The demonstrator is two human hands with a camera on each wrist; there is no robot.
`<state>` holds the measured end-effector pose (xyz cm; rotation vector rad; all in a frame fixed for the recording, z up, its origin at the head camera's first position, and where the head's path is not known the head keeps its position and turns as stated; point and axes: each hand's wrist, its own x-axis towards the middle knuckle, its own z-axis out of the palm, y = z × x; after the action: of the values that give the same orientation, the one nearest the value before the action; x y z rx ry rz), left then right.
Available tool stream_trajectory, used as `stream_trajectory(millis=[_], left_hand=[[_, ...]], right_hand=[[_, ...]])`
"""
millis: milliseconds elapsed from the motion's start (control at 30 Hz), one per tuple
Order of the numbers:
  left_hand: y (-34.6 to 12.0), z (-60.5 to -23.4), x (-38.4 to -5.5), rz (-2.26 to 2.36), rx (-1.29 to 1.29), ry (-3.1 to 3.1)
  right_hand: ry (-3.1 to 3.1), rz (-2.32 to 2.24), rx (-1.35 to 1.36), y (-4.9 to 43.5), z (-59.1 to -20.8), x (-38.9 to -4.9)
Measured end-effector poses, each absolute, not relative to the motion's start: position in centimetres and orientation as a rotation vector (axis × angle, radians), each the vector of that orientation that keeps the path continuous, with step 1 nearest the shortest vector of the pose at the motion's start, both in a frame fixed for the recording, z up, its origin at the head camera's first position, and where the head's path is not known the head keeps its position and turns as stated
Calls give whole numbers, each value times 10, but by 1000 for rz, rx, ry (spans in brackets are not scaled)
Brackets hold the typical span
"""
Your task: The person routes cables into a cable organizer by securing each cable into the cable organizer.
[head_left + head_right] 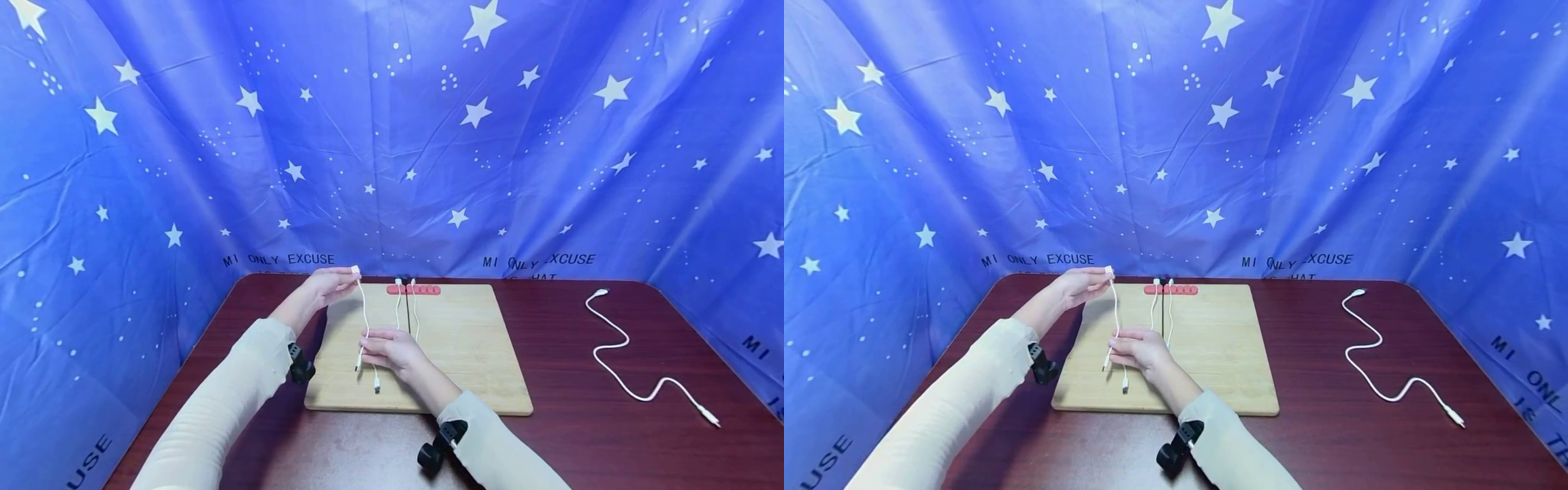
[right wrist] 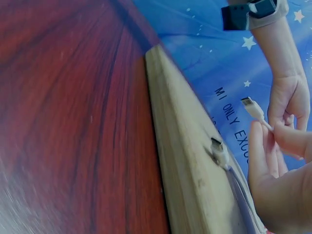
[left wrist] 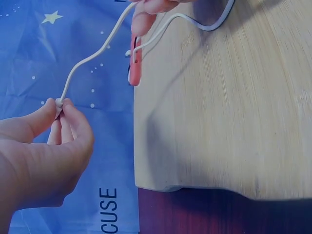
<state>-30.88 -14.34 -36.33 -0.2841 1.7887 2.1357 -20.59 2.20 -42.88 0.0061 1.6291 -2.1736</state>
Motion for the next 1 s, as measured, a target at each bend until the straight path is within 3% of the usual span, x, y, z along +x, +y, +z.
stream_trajectory(millis=[733, 1000], left_hand=[[-126, -367, -310, 2202, -506, 1861], [-113, -370, -311, 2189, -477, 1844]], right_hand=[[1675, -2152, 114, 49, -428, -198], [1761, -2046, 62, 61, -425, -197]])
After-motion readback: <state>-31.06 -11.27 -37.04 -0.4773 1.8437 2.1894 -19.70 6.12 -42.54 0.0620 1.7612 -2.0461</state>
